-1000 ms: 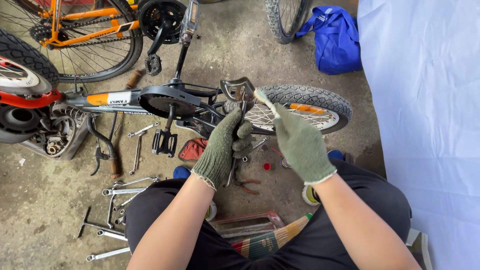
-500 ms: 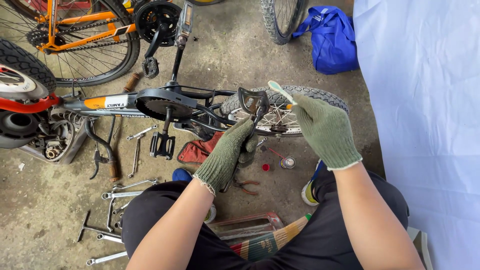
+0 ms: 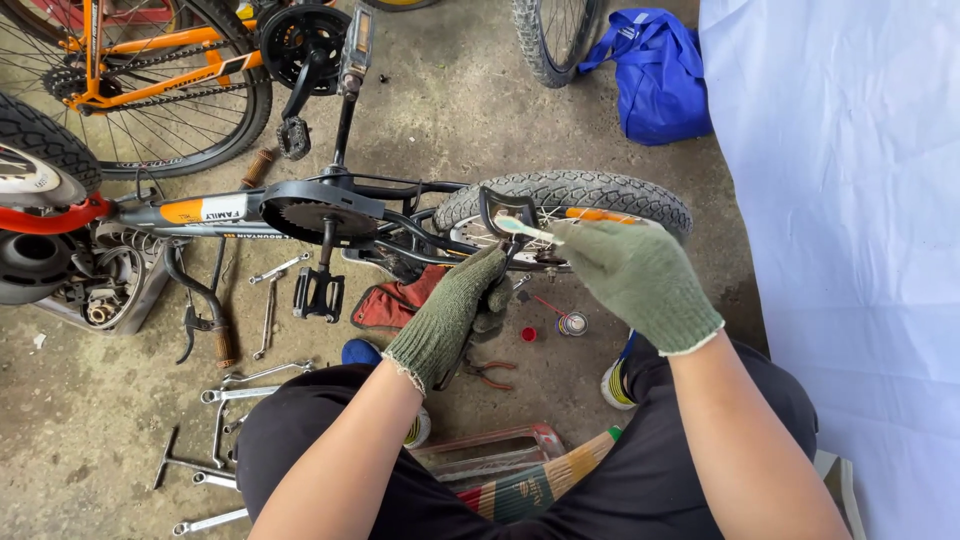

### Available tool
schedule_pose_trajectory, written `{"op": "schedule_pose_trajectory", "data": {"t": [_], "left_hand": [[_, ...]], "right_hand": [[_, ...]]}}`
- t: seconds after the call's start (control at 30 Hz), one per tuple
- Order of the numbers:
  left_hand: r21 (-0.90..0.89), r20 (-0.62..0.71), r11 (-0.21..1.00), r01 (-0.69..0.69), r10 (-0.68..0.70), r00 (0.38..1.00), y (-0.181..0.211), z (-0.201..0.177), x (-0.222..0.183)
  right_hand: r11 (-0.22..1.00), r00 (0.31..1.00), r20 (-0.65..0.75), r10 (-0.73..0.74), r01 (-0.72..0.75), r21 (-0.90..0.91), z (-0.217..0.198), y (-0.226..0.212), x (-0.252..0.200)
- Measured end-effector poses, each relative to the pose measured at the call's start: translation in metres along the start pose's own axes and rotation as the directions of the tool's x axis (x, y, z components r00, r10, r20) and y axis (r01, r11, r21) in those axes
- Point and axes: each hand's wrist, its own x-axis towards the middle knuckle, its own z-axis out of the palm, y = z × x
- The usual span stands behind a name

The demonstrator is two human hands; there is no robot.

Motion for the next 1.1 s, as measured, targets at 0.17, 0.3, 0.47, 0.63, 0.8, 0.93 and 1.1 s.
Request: {"op": "schedule_pose_trajectory", "data": {"t": [0.17,0.3,0.47,0.63,0.8,0.93,1.1], "left_hand": [[0.057,-0.17,0.993,-0.101,0.11,0.979,-0.009,0.019,-0.018],[0.021,-0.063,0.99,-0.138,0.139,0.988,-0.014,0.002,-0.007],[0.094,-0.163,0.994,-0.057,0.071,0.984,-0.014,0.015,-0.013],[0.09,-0.158,0.989,-0.114,0.127,0.979,-0.026,0.006,-0.003],[0.07,-0.11,0.996,-0.056,0.063,0.992,-0.029,-0.006,0.005],[0.11,-0.081,0.99,-0.09,0.099,0.992,-0.04,-0.014,0.013],[0.062,-0.122,0.996,-0.06,0.067,0.99,-0.024,0.003,0.002]], "right_hand": [[0.998,0.998,-0.009,0.062,-0.062,-0.022,0.009,0.036,-0.01],[0.999,0.999,0.011,0.033,-0.033,-0.011,0.004,0.025,-0.01],[0.997,1.0,0.026,0.004,-0.006,0.078,0.013,0.025,-0.011],[0.997,1.0,0.003,0.031,-0.031,0.07,-0.004,0.026,-0.008],[0.98,0.985,-0.031,-0.167,0.163,-0.119,0.017,0.034,-0.011],[0.988,0.994,-0.048,-0.096,0.089,-0.128,0.002,0.037,-0.004],[0.98,0.994,0.008,-0.11,0.11,-0.164,0.036,0.056,-0.019]]}}
